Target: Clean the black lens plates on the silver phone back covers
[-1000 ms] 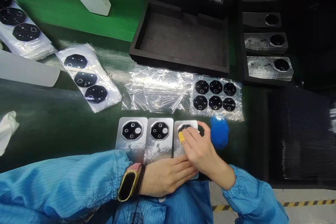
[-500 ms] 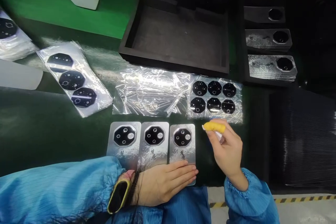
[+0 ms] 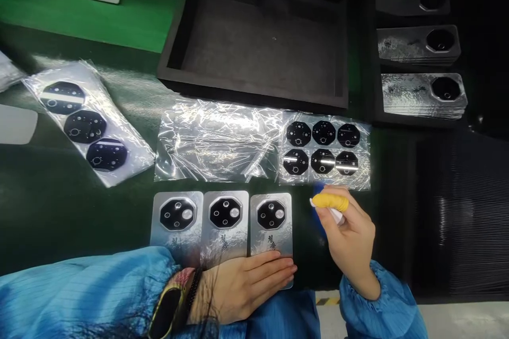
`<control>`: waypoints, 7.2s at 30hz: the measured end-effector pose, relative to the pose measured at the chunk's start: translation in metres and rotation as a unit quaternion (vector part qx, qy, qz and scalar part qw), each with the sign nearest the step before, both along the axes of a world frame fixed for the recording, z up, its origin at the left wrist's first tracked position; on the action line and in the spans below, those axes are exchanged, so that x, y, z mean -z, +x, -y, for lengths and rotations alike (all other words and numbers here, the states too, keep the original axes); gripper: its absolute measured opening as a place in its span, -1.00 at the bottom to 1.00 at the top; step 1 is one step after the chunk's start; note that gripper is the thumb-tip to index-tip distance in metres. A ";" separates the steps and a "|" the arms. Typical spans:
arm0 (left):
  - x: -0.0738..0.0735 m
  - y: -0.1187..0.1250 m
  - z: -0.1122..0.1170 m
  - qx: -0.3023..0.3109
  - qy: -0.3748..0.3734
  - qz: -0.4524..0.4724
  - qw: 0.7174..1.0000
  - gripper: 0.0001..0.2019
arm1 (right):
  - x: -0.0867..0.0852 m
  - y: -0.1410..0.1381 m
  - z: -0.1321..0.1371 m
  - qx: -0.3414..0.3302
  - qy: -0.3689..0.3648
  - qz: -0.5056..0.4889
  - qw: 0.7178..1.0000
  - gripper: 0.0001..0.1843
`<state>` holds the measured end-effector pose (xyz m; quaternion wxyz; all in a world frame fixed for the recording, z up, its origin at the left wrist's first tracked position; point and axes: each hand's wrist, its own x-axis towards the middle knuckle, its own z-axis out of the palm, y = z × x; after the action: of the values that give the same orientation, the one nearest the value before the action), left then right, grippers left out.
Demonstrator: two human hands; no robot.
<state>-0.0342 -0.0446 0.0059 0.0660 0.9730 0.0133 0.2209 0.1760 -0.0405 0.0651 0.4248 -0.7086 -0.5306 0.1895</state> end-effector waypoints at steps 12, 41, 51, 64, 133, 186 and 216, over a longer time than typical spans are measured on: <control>-0.003 -0.002 0.000 0.007 -0.031 -0.024 0.999 -0.61 | -0.002 -0.005 -0.003 -0.051 -0.002 0.002 0.999 -0.84; 0.003 0.019 -0.002 -0.018 0.015 0.019 1.000 -0.57 | 0.019 0.017 -0.011 0.114 -0.040 -0.013 0.993 -0.81; 0.014 -0.006 -0.024 -0.300 -0.159 0.054 0.939 -0.70 | 0.028 0.022 -0.026 0.123 -0.035 -0.019 0.992 -0.70; -0.022 -0.163 -0.196 -0.639 -0.056 0.431 0.635 -0.38 | 0.000 0.003 -0.057 -0.052 0.049 0.063 0.995 -0.80; 0.008 -0.149 -0.215 -0.599 -0.111 0.414 0.676 -0.49 | -0.038 -0.245 -0.262 -0.484 0.105 0.342 0.798 -0.79; 0.017 0.008 -0.037 0.080 -0.041 0.051 0.995 -0.47 | 0.025 -0.058 -0.053 -0.360 0.163 0.372 0.840 -0.73; 0.017 0.010 -0.027 0.030 -0.067 0.078 0.994 -0.60 | 0.016 -0.063 -0.046 -0.379 0.183 0.419 0.804 -0.57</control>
<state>-0.0245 -0.0177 -0.0110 0.1383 0.9462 -0.0060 0.2924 0.1129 0.0056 0.0488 0.1769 -0.3706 -0.9082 -0.0805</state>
